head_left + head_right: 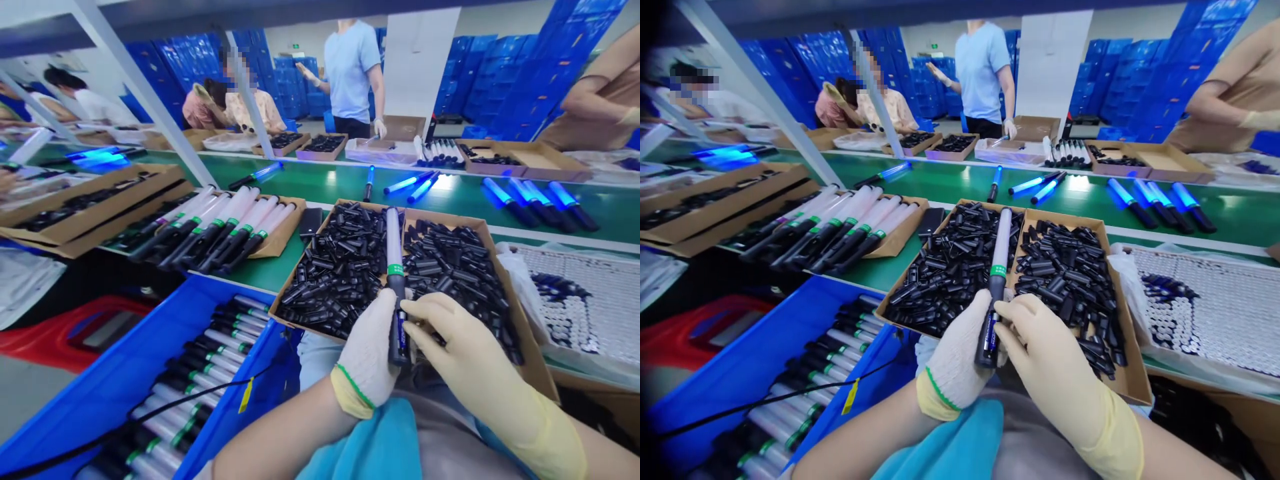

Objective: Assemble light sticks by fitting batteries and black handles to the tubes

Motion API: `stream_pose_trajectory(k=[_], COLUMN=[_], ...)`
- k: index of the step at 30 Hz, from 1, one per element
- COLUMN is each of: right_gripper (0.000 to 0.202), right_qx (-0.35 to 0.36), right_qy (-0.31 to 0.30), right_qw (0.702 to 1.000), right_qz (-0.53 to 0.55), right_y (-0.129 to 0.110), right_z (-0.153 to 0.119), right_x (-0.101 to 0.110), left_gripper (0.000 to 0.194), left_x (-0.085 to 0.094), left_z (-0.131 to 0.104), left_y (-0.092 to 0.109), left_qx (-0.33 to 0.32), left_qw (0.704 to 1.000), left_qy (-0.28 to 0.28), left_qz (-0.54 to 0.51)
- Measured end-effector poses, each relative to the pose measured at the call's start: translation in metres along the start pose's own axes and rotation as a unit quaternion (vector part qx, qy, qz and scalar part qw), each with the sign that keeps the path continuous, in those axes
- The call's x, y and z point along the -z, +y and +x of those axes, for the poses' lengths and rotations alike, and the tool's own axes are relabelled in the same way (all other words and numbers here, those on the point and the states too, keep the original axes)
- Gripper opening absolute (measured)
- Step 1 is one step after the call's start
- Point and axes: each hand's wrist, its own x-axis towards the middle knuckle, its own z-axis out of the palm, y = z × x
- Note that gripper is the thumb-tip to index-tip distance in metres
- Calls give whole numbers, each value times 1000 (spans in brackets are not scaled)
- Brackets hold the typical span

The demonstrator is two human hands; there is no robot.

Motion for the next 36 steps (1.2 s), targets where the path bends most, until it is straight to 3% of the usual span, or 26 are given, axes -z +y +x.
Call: stream_pose_trajectory(k=[4,7,10,11,13,15,18,22,28,33,36], right_gripper=[25,34,31,28,26,27,21,33,37,14,21], right_qx=[77,116,52,26,7,27,46,24,-11,-21,-109], right_qy=[-46,-49,26,21,-62,-160,-189,-188,-183,-187,-93], right_qw=[996,991,995,994,987,970,956,937,947,972,990], right_qz=[-29,-46,-79,-102,-149,-183,-220,-294,-262,-139,5], right_y=[-9,-7,13,22,38,45,39,24,30,31,16], right_z=[0,10,28,34,44,50,52,53,62,60,50], right_x=[-11,-5,2,2,-5,-18,-38,-53,-62,-37,-10], left_gripper=[31,35,33,32,31,32,34,36,36,37,35], left_x=[8,17,28,32,40,46,50,48,43,39,34], left_z=[-6,-9,-14,-16,-20,-23,-23,-19,-15,-13,-11], left_y=[14,40,78,90,109,117,113,101,91,76,60], left_qx=[-5,-36,-119,-157,-211,-225,-201,-157,-114,-87,-71], left_qw=[1000,999,992,987,977,974,978,987,992,994,994], left_qy=[-9,-25,-37,-34,-30,-33,-39,-22,-17,-34,-36], left_qz=[-6,16,26,23,19,18,25,31,40,55,79])
